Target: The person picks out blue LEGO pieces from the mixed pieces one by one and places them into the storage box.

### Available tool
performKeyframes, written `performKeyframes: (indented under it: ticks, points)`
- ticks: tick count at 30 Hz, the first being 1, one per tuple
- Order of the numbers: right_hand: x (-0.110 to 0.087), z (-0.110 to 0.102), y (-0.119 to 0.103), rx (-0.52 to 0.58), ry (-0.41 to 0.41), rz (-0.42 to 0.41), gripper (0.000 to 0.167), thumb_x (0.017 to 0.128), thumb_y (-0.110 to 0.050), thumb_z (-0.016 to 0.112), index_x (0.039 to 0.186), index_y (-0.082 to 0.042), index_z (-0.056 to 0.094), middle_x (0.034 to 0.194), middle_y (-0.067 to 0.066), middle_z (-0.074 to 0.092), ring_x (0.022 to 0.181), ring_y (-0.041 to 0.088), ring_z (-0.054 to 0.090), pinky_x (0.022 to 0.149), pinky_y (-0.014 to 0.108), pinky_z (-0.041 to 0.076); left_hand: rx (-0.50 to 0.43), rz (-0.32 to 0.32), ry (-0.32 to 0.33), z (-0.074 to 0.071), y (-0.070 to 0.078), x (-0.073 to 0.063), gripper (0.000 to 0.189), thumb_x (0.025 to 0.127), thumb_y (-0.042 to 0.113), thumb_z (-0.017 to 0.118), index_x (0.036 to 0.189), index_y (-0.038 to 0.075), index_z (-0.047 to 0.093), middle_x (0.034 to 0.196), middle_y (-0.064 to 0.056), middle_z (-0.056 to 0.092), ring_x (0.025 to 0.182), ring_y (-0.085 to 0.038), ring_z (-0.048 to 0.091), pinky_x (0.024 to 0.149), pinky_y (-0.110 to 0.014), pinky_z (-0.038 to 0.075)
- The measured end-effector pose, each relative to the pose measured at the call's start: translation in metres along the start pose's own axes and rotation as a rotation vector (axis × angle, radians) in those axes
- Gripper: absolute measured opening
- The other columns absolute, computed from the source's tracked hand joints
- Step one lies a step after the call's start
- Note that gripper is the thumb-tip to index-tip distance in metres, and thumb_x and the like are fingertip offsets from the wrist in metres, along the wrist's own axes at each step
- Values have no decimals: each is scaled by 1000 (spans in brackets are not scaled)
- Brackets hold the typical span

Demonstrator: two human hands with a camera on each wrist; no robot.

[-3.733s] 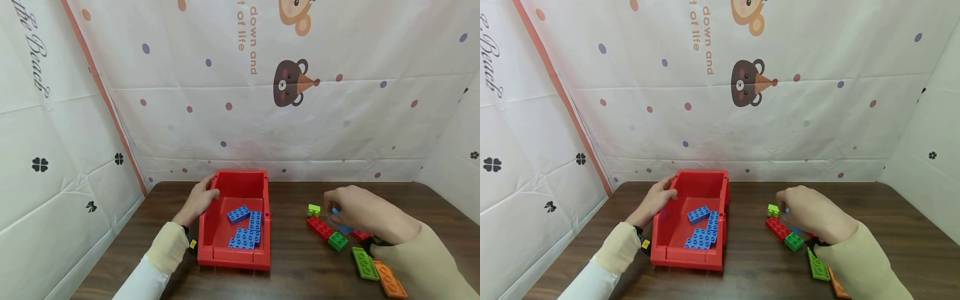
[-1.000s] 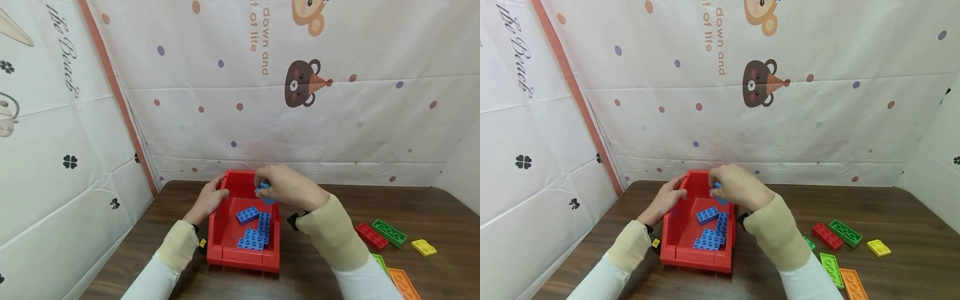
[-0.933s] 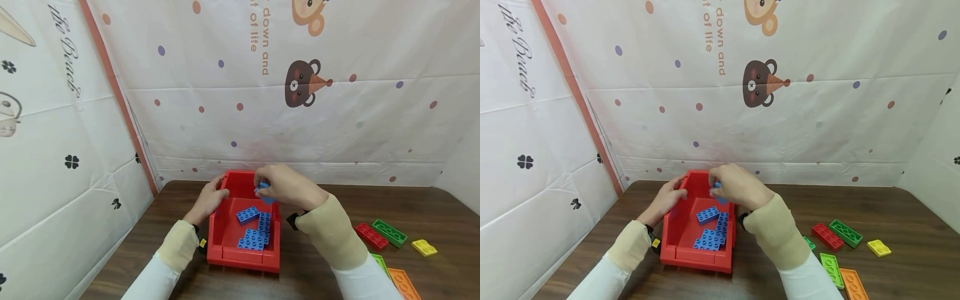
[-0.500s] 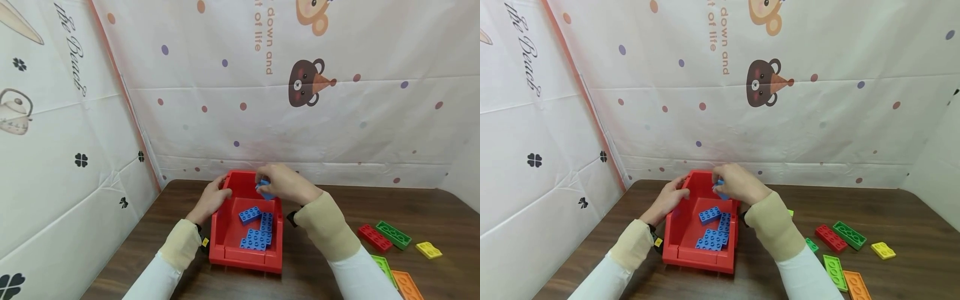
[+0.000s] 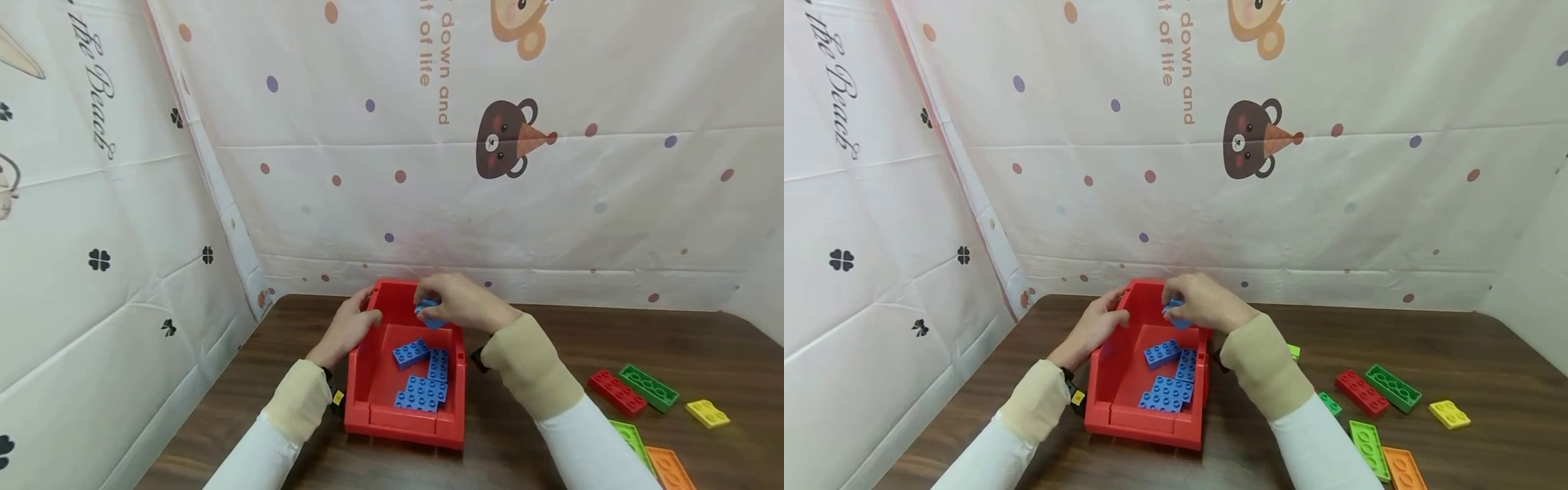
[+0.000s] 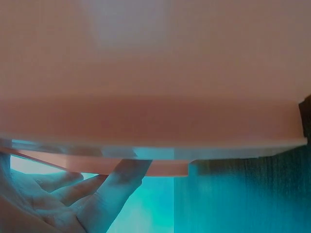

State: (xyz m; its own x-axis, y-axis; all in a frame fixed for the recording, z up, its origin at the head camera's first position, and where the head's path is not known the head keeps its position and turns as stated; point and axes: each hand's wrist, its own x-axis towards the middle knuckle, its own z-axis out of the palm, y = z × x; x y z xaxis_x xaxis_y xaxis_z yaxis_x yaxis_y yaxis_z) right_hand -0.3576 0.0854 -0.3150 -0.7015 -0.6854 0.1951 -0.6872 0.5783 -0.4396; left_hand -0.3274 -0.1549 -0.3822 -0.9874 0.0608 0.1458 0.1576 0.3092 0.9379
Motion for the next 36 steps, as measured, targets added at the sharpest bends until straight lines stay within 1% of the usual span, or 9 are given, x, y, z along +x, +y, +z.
performKeyframes:
  ticks: [3, 10, 15, 22, 27, 28, 32, 34, 36]
  points:
    - [2, 4, 3, 9, -4, 3, 23, 92, -15, 83, 114, -13, 75, 107, 1, 70, 93, 18, 66, 84, 34, 62, -3, -2, -5, 0, 0, -1, 70, 94, 6, 56, 162, 8, 40, 140, -23, 59, 111, -49, 67, 86, -61, 61]
    - [9, 17, 13, 30, 3, -23, 22, 92, -11, 82, 113, -12, 75, 105, 0, 70, 96, 20, 65, 85, 35, 62, 7, -9, 2, 0, -1, -4, 70, 94, 6, 57, 162, 8, 40, 141, -24, 58, 112, -50, 67, 86, -61, 61]
    - [14, 26, 15, 9, -7, -6, 23, 93, -12, 81, 116, -10, 75, 108, 2, 69, 98, 20, 64, 88, 37, 61, 19, -15, 4, -1, -1, -6, 71, 94, 8, 58, 163, 9, 39, 142, -23, 58, 112, -49, 67, 85, -58, 62]
    - [16, 33, 16, -32, 10, 24, 27, 93, -13, 81, 119, -9, 75, 110, 2, 68, 100, 21, 64, 91, 40, 61, 28, -14, 4, 0, 0, -6, 70, 95, 9, 59, 162, 10, 40, 141, -22, 59, 112, -48, 68, 83, -55, 63]
    - [13, 34, 16, -24, -1, 80, 26, 93, -15, 81, 119, -11, 75, 108, 0, 67, 100, 21, 64, 91, 41, 61, 25, -3, -16, 3, 0, -8, 69, 96, 9, 59, 162, 7, 39, 141, -24, 58, 113, -49, 67, 85, -57, 62]
    - [12, 34, 16, -29, -5, 80, 25, 94, -14, 81, 118, -11, 75, 108, 0, 67, 100, 21, 64, 90, 41, 61, 23, -2, -18, 3, 0, -8, 69, 96, 9, 59, 162, 8, 39, 141, -24, 58, 113, -49, 67, 86, -58, 62]
    - [15, 34, 13, -105, -31, 53, 22, 94, -14, 81, 115, -11, 75, 106, 0, 68, 98, 20, 63, 89, 39, 61, 20, -5, -9, 1, 0, -8, 69, 96, 10, 59, 163, 10, 40, 140, -22, 59, 113, -49, 67, 87, -60, 61]
    - [18, 33, 11, -154, -54, 38, 19, 94, -14, 81, 112, -12, 75, 104, 0, 68, 96, 20, 63, 87, 38, 61, 19, -5, -6, -1, 0, -8, 69, 97, 10, 59, 163, 11, 40, 140, -22, 59, 114, -49, 66, 88, -60, 60]
    - [21, 34, 9, -190, -85, 40, 15, 94, -14, 80, 108, -13, 75, 100, -1, 67, 93, 19, 62, 85, 36, 61, 21, -5, -5, -2, 0, -9, 70, 96, 10, 60, 163, 11, 39, 141, -22, 59, 114, -49, 66, 88, -61, 60]
